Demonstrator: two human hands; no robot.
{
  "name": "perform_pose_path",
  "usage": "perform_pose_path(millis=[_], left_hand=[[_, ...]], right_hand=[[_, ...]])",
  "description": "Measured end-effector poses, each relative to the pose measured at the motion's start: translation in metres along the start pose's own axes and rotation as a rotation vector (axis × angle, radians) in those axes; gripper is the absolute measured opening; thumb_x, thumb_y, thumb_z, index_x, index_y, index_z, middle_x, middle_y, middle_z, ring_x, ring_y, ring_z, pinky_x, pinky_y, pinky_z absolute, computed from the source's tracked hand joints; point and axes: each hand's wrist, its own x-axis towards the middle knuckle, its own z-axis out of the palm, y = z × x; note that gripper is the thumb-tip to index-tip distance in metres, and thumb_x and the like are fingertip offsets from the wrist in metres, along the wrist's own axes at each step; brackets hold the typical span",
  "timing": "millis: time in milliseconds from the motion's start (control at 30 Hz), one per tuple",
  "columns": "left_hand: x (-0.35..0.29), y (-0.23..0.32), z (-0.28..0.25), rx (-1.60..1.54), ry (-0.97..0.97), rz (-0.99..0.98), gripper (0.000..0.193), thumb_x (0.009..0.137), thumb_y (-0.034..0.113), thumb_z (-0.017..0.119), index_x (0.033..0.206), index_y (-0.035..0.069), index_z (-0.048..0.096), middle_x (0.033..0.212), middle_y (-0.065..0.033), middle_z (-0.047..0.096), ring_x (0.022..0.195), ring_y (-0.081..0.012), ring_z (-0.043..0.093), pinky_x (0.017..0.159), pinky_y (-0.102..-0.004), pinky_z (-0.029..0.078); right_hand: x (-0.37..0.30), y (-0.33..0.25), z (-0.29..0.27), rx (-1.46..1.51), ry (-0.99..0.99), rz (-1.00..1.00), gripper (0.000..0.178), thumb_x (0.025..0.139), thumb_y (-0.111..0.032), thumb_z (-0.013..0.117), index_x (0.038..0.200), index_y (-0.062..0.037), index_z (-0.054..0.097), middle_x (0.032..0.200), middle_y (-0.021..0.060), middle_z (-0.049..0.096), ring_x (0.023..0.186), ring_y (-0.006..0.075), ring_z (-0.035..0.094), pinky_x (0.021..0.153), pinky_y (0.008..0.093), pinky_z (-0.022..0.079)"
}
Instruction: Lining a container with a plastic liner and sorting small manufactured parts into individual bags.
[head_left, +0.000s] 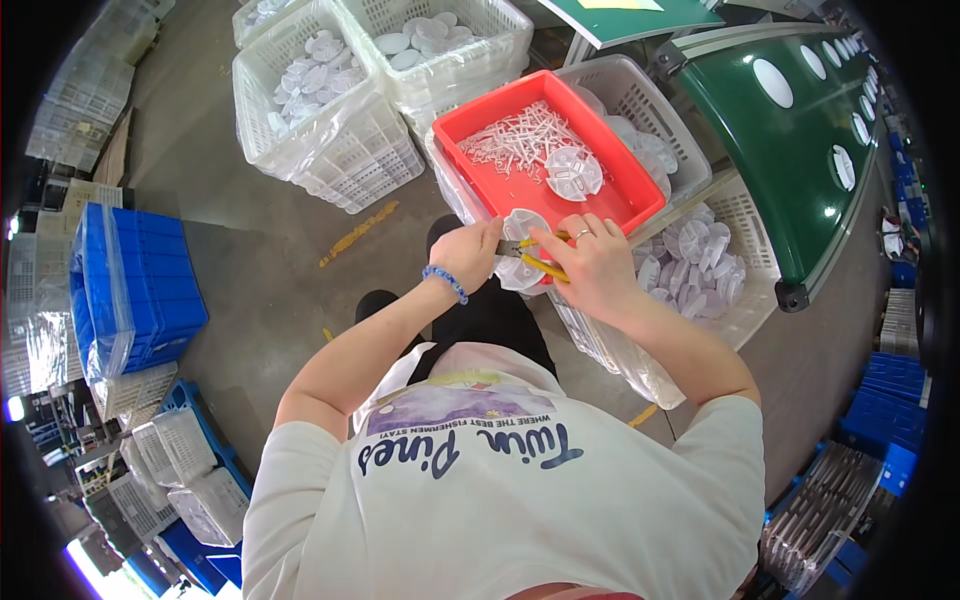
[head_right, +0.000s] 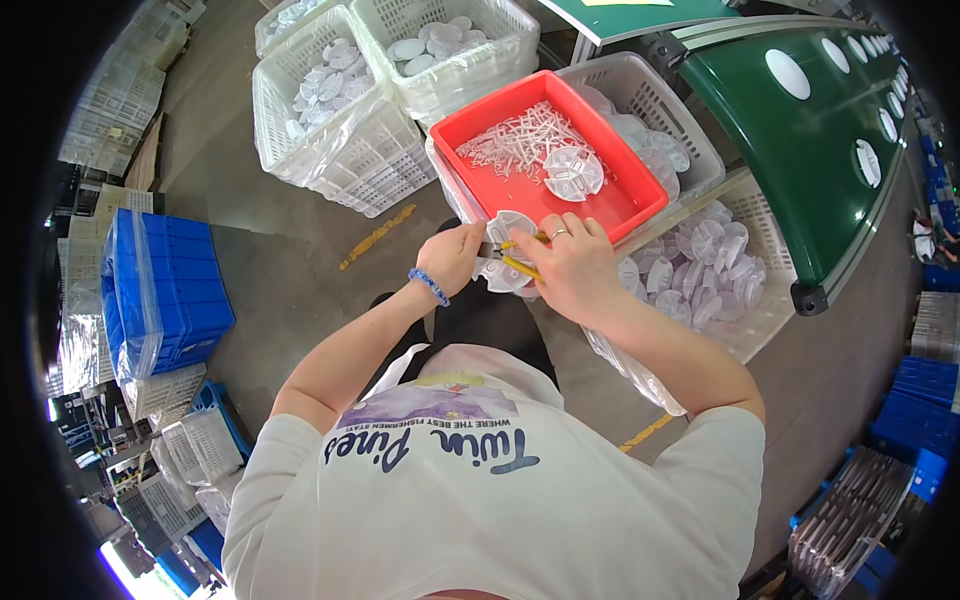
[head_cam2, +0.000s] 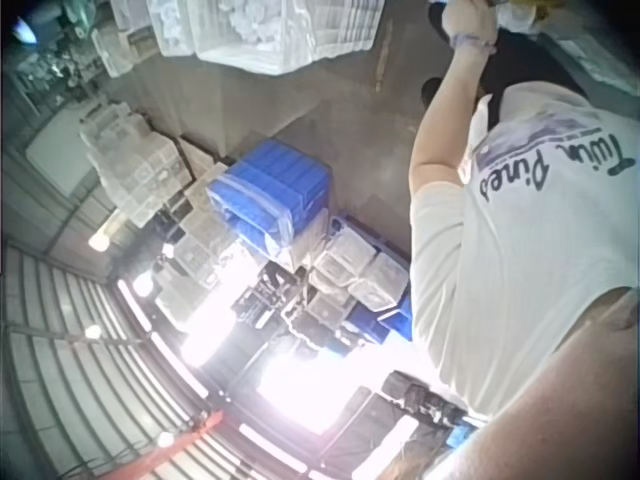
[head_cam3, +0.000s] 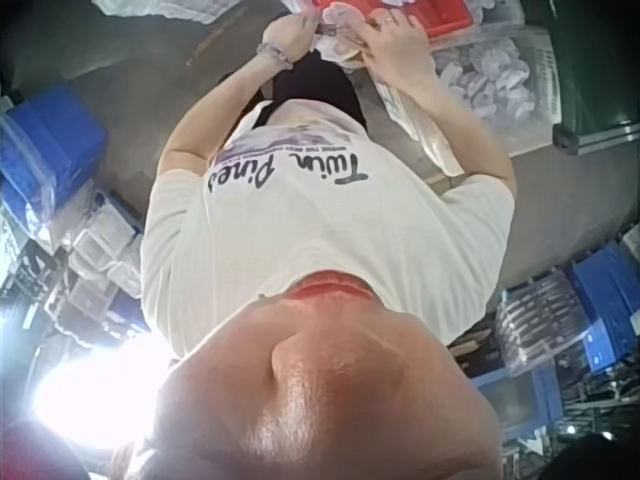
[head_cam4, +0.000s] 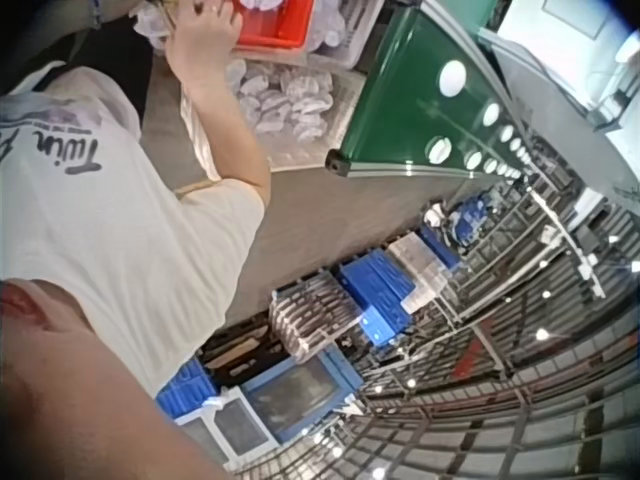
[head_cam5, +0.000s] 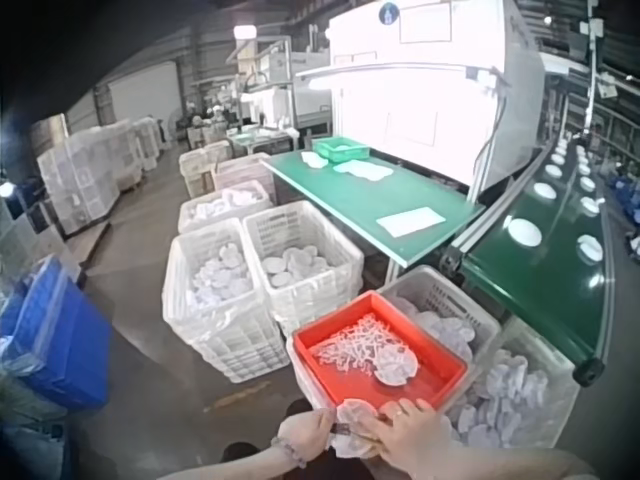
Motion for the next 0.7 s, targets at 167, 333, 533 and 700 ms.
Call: perform_pose_path(millis=[167, 333, 533, 700], left_hand=[[0.032, 0.021, -0.008, 0.226, -0.019, 0.070, 0.051, 0.093, 0.044, 0.030, 0.082, 0.006, 0.063, 0.078, -0.0185, 0.062, 0.079, -0.0373, 0.059, 0.070, -0.0457, 0.045], [0.064, 0.029, -0.008, 0.347, -0.081, 0.357, 0.053, 0.095, 0.044, 0.028, 0.080, 0.008, 0.064, 0.075, -0.0164, 0.063, 0.076, -0.0355, 0.060, 0.068, -0.0449, 0.046], [0.090, 0.034, 0.001, 0.323, -0.208, 0.417, 0.053, 0.096, 0.043, 0.028, 0.085, 0.005, 0.064, 0.075, -0.0180, 0.062, 0.076, -0.0359, 0.059, 0.070, -0.0443, 0.045], [0.092, 0.000, 0.027, -0.005, -0.229, 0.289, 0.056, 0.095, 0.045, 0.032, 0.090, -0.002, 0.062, 0.075, -0.0200, 0.060, 0.076, -0.0315, 0.059, 0.073, -0.0383, 0.044]], right_hand=[[-0.003, 0.019, 0.009, -0.006, 0.085, 0.071, 0.046, 0.062, -0.015, 0.072, 0.107, -0.0172, 0.063, 0.078, 0.0029, 0.054, 0.070, 0.0194, 0.057, 0.059, 0.0327, 0.045], [-0.010, 0.037, 0.014, 0.070, 0.052, 0.241, 0.046, 0.063, -0.013, 0.070, 0.107, -0.0199, 0.063, 0.077, 0.0024, 0.055, 0.066, 0.0185, 0.059, 0.055, 0.0321, 0.047], [-0.016, 0.054, 0.020, 0.123, 0.117, 0.323, 0.046, 0.064, -0.013, 0.069, 0.109, -0.0212, 0.062, 0.082, 0.0030, 0.056, 0.075, 0.0193, 0.059, 0.063, 0.0331, 0.045], [-0.005, 0.044, 0.003, -0.051, 0.012, 0.237, 0.048, 0.063, -0.017, 0.072, 0.109, -0.0199, 0.061, 0.094, 0.0030, 0.054, 0.090, 0.0203, 0.052, 0.073, 0.0367, 0.034]])
